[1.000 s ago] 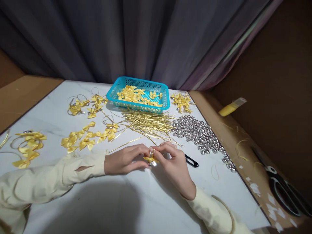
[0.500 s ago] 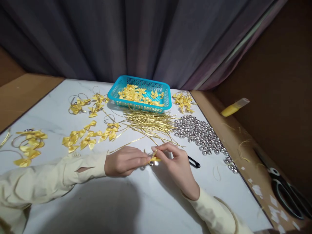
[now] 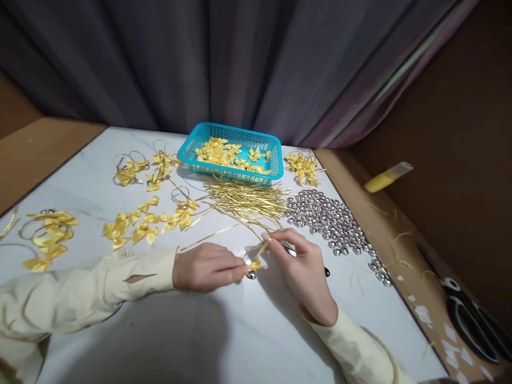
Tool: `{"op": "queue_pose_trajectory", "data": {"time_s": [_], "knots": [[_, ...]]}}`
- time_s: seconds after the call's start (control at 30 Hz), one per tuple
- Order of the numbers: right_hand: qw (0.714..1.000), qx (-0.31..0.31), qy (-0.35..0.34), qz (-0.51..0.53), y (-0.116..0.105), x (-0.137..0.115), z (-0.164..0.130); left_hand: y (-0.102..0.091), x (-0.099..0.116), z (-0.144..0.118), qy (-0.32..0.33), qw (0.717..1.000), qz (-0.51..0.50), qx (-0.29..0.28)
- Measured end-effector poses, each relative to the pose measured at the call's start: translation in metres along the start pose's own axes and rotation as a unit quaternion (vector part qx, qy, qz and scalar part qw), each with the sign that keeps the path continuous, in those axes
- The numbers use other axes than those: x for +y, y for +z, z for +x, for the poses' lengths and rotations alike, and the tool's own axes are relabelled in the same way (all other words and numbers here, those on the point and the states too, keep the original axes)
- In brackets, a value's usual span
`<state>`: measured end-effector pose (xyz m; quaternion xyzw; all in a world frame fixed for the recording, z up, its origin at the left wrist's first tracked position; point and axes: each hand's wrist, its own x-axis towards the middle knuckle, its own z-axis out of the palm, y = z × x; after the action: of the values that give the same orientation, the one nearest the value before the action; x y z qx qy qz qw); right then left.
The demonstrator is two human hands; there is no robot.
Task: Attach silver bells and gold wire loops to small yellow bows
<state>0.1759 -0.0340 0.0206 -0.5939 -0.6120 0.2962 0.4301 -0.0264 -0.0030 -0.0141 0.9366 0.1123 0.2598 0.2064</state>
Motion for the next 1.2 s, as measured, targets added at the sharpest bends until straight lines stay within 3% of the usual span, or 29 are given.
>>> {"op": "queue_pose_trajectory", "data": {"time_s": [0.13,0.37,0.57,0.93,1.2], "knots": [[0.998,0.057,-0.032,-0.014,-0.009,0.005,0.005,-0.004,-0.003,-0.002,0.067,0.997,0.031,-0.031],[0.992,0.123,0.014,0.036,-0.029,0.007,0.016,-0.001,-0.003,0.000,0.145,0.985,0.064,0.061],[0.979,0.156,0.041,0.128,-0.043,0.017,0.027,-0.003,-0.001,0.003,0.154,0.983,0.082,0.062],[0.946,0.209,0.105,0.222,-0.067,0.031,0.047,-0.004,-0.001,-0.002,0.153,0.986,0.064,0.000],[0.924,0.259,0.124,0.254,-0.093,0.051,0.061,-0.003,0.012,0.002,0.130,0.985,0.073,-0.087]]}}
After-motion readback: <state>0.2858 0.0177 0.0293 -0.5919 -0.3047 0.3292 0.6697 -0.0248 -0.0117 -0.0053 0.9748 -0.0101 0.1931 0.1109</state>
